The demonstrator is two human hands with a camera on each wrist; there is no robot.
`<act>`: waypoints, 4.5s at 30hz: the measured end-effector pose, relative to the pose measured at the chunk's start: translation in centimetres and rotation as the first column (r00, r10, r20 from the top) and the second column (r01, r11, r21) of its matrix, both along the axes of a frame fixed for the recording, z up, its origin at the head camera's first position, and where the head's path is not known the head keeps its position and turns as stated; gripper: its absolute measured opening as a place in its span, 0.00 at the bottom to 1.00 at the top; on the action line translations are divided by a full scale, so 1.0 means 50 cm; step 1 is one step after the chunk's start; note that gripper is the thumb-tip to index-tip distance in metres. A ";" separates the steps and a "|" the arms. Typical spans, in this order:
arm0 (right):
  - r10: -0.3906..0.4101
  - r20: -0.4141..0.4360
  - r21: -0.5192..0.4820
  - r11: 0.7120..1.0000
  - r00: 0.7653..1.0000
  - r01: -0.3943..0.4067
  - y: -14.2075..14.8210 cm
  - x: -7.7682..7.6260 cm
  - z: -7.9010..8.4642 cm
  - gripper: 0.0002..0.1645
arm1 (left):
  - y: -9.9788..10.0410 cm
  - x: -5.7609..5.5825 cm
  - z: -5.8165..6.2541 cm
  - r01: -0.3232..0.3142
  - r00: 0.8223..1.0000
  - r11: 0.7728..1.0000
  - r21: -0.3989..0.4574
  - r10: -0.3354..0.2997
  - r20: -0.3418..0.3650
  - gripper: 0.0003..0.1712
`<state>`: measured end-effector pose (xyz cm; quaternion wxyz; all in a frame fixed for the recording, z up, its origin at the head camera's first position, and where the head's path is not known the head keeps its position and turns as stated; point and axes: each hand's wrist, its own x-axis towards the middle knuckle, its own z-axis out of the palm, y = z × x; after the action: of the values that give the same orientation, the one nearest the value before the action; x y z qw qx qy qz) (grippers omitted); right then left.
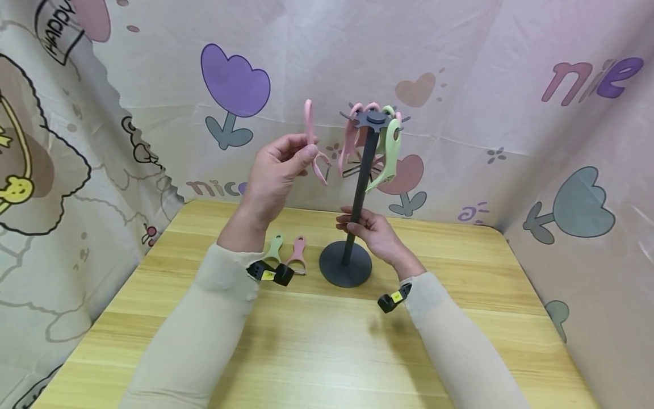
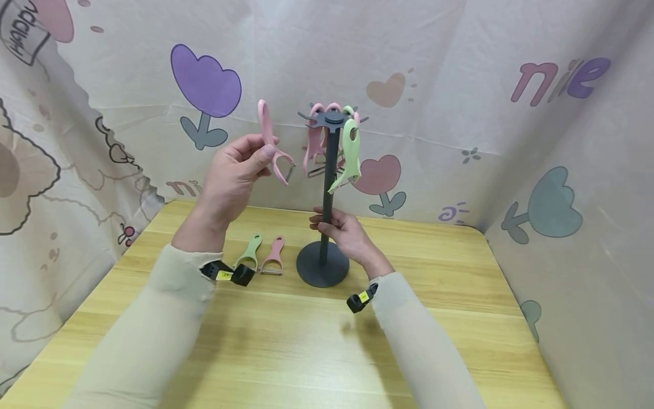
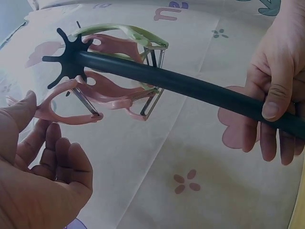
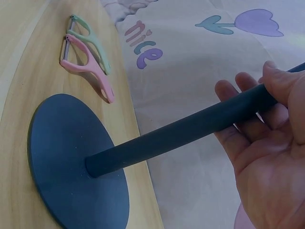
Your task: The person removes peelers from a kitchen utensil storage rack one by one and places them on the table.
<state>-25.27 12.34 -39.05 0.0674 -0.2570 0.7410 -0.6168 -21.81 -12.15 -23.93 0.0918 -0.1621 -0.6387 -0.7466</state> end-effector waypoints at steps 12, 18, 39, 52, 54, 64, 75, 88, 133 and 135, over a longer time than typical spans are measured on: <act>-0.031 0.003 -0.020 0.999 1.000 0.031 -0.005 0.006 0.000 0.25 | -0.035 0.010 -0.022 -0.030 0.999 0.998 -0.048 0.031 0.014 0.13; -0.023 -0.004 -0.033 0.999 1.000 0.023 -0.005 0.005 -0.002 0.25 | -0.068 0.016 -0.047 -0.092 0.995 0.986 -0.136 0.097 0.034 0.15; -0.015 -0.001 -0.051 0.999 1.000 0.015 -0.004 0.005 -0.003 0.24 | -0.158 0.017 -0.147 -0.231 0.933 0.829 -0.509 0.337 0.124 0.26; -0.023 0.010 -0.047 0.999 1.000 0.024 -0.006 0.001 -0.006 0.23 | -0.205 0.001 -0.215 -0.264 0.899 0.679 -0.685 0.430 0.080 0.25; -0.023 0.008 -0.040 0.999 1.000 0.023 -0.005 0.002 -0.006 0.23 | -0.212 -0.002 -0.227 -0.267 0.896 0.636 -0.724 0.440 0.056 0.26; -0.011 0.017 -0.057 0.998 1.000 0.012 -0.003 0.002 -0.003 0.22 | -0.248 -0.013 -0.299 -0.195 0.872 0.483 -0.853 0.485 0.075 0.26; -0.015 0.022 -0.058 0.998 1.000 0.017 -0.005 0.000 -0.005 0.22 | -0.260 -0.015 -0.353 -0.080 0.852 0.388 -0.918 0.505 0.139 0.23; -0.021 0.026 -0.064 0.998 0.999 0.022 -0.002 0.001 -0.005 0.21 | -0.257 -0.031 -0.394 -0.041 0.843 0.330 -0.943 0.518 0.144 0.25; -0.097 0.025 -0.064 0.993 0.995 0.099 -0.010 0.002 0.000 0.21 | -0.231 -0.044 -0.409 0.034 0.812 0.295 -0.955 0.549 0.199 0.22; -0.106 0.021 -0.063 0.992 0.994 0.108 -0.010 0.002 -0.002 0.21 | -0.231 -0.045 -0.410 0.035 0.812 0.295 -0.955 0.548 0.199 0.22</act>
<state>-25.16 11.84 -39.13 0.0326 -0.2134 0.7330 -0.6451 -24.04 -23.69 -44.45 -0.0601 0.1226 -0.9631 -0.2317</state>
